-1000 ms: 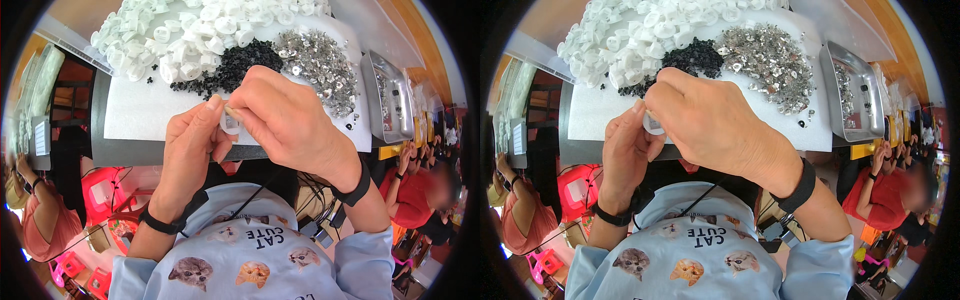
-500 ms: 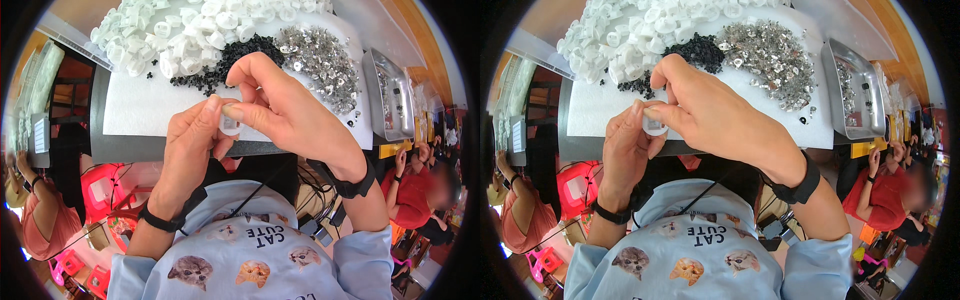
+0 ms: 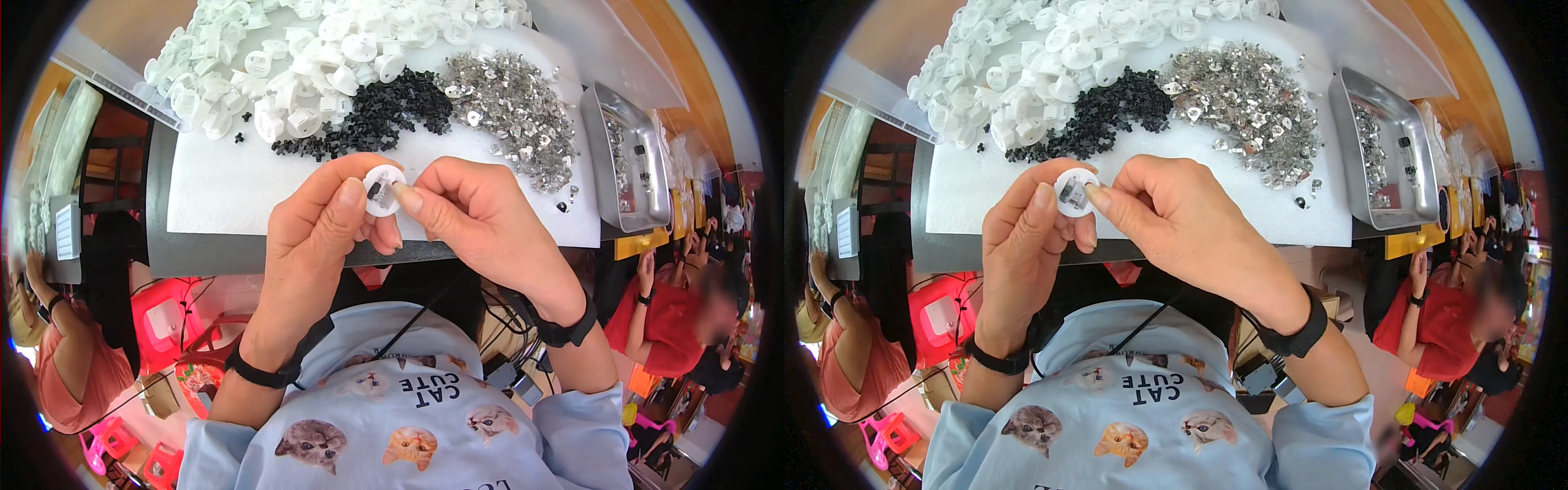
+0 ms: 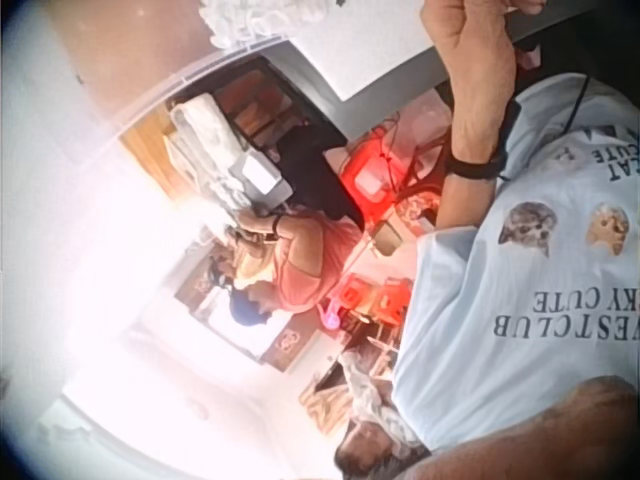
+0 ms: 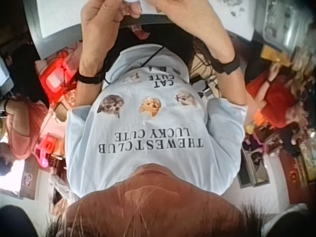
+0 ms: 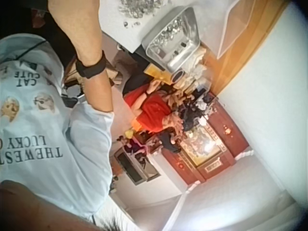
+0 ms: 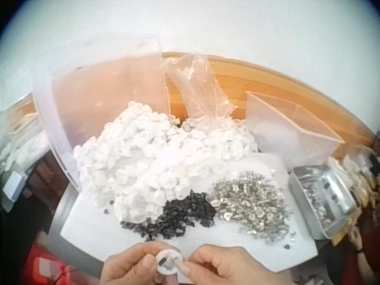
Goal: Assembling small white plastic components with black and silver parts.
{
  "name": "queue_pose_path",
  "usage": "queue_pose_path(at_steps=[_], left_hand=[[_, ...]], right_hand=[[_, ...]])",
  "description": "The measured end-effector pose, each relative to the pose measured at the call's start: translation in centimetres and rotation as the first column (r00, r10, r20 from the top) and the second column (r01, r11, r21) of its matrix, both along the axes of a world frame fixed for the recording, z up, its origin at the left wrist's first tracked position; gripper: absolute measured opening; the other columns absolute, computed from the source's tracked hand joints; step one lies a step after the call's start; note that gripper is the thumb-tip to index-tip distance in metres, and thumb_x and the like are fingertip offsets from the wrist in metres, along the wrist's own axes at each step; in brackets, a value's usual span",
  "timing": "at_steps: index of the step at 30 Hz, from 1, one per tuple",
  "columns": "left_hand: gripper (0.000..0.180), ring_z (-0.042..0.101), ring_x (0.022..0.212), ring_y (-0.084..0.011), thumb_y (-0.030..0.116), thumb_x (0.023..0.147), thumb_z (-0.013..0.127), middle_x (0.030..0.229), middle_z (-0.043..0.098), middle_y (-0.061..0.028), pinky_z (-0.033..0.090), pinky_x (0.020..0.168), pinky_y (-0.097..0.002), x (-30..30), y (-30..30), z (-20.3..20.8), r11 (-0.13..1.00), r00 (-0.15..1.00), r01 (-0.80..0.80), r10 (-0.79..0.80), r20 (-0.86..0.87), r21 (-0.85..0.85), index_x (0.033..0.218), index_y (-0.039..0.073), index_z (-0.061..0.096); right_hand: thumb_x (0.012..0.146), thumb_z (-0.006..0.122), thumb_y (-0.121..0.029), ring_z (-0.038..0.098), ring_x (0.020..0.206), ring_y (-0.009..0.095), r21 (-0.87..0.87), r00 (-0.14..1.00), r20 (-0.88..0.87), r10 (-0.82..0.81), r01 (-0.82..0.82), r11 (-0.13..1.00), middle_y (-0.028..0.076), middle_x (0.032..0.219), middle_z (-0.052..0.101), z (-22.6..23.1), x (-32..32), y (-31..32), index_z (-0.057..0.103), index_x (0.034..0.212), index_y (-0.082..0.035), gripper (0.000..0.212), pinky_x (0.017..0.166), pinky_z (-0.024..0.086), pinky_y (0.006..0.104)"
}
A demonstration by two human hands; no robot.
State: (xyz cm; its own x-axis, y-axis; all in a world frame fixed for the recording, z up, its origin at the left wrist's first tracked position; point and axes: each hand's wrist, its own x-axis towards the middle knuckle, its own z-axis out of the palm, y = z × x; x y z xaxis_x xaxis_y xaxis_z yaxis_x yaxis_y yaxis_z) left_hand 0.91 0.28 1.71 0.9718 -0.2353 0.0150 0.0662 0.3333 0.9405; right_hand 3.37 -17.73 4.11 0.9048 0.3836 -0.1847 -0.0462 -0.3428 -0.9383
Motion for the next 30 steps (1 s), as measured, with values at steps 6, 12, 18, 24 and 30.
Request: queue_pose_path(at_steps=[6,12,18,24,30], left_hand=[[0.034,0.061,0.077,-0.0115,0.021,0.1,0.04,0.091,0.063,-0.0092,0.052,0.068,-0.0244,-0.1,-0.9,-0.3,0.993,0.992,0.013,-0.028,-0.12,-0.119,0.118,-0.005,0.052],[0.031,0.06,0.073,-0.0106,0.02,0.098,0.046,0.09,0.061,-0.0064,0.05,0.062,-0.0227,0.2,-1.1,0.8,0.991,0.963,0.083,-0.106,-0.248,-0.103,0.117,-0.002,0.055],[0.03,0.059,0.064,-0.0069,0.006,0.092,0.045,0.083,0.062,-0.0053,0.042,0.045,-0.0182,0.1,-1.4,0.8,0.99,0.976,0.081,-0.054,-0.211,0.118,0.12,0.002,0.055],[0.028,0.056,0.056,-0.005,0.006,0.091,0.047,0.074,0.061,-0.0039,0.041,0.043,-0.0178,0.0,-1.8,0.8,0.979,0.977,0.017,0.027,-0.212,0.202,0.117,0.001,0.059],[0.028,0.053,0.051,-0.0041,0.007,0.091,0.047,0.067,0.059,-0.0018,0.041,0.043,-0.0174,0.2,-1.6,0.7,0.977,0.977,0.037,0.009,-0.212,0.211,0.114,0.001,0.062]], right_hand=[[0.09,0.061,-0.019,0.039,0.048,0.007,0.07,0.986,0.122,-0.11,0.102,0.992,0.002,0.054,0.052,-0.9,-0.8,0.2,0.057,0.076,0.001,0.025,0.043,0.032,0.0249],[0.089,0.061,-0.015,0.048,0.053,0.006,0.103,0.987,0.126,-0.096,0.083,0.991,0.004,0.062,0.059,-1.1,-0.4,-0.8,0.056,0.079,0.001,0.02,0.047,0.04,0.0232],[0.089,0.061,-0.012,0.065,0.065,0.011,0.155,0.99,0.106,-0.092,0.075,0.985,0.007,0.065,0.062,-1.2,-0.6,-0.7,0.055,0.081,0.001,0.017,0.052,0.047,0.0235],[0.092,0.06,-0.015,0.042,0.06,0.002,0.106,0.989,0.123,-0.076,0.064,0.992,-0.003,0.066,0.05,-1.1,-0.7,-0.5,0.055,0.081,-0.001,0.018,0.051,0.035,0.0194],[0.088,0.061,-0.013,0.044,0.045,0.013,0.077,0.957,0.275,-0.091,0.072,0.994,0.007,0.053,0.05,-2.1,-0.6,-0.6,0.052,0.076,-0.002,0.018,0.042,0.035,0.0274]])
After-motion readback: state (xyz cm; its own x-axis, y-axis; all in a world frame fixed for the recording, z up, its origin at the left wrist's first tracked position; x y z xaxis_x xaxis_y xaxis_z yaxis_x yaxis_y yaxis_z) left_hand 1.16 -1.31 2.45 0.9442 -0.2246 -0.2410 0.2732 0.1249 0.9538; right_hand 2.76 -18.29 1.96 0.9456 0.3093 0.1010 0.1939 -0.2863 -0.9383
